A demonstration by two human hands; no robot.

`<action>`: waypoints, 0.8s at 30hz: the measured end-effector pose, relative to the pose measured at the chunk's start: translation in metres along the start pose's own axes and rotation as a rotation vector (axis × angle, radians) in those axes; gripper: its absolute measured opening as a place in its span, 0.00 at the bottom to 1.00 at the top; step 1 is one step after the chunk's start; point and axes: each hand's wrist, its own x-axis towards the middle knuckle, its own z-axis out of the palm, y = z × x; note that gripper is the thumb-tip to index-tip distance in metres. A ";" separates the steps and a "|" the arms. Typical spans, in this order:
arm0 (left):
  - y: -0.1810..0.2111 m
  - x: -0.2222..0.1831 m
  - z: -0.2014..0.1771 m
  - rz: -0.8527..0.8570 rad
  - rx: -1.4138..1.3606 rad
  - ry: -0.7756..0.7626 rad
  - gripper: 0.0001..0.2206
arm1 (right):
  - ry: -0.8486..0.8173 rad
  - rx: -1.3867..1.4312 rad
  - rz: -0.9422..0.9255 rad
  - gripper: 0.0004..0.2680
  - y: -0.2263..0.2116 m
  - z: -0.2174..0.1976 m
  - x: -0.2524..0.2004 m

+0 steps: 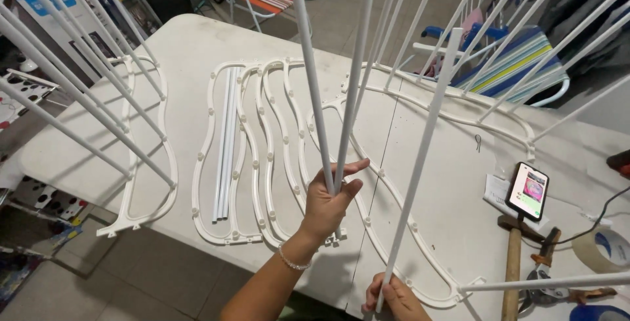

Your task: Assembling a white plastic storage rack by inserting poles into the side frames.

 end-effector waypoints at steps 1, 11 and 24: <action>-0.002 0.000 0.001 -0.020 -0.002 -0.008 0.07 | 0.104 -0.042 0.086 0.12 -0.004 0.008 -0.003; 0.020 0.006 0.013 0.047 -0.101 -0.060 0.05 | -0.020 -0.237 0.198 0.12 -0.003 -0.007 0.004; 0.025 -0.011 -0.029 0.000 -0.050 0.132 0.05 | -0.060 -0.626 0.124 0.13 -0.039 0.023 -0.007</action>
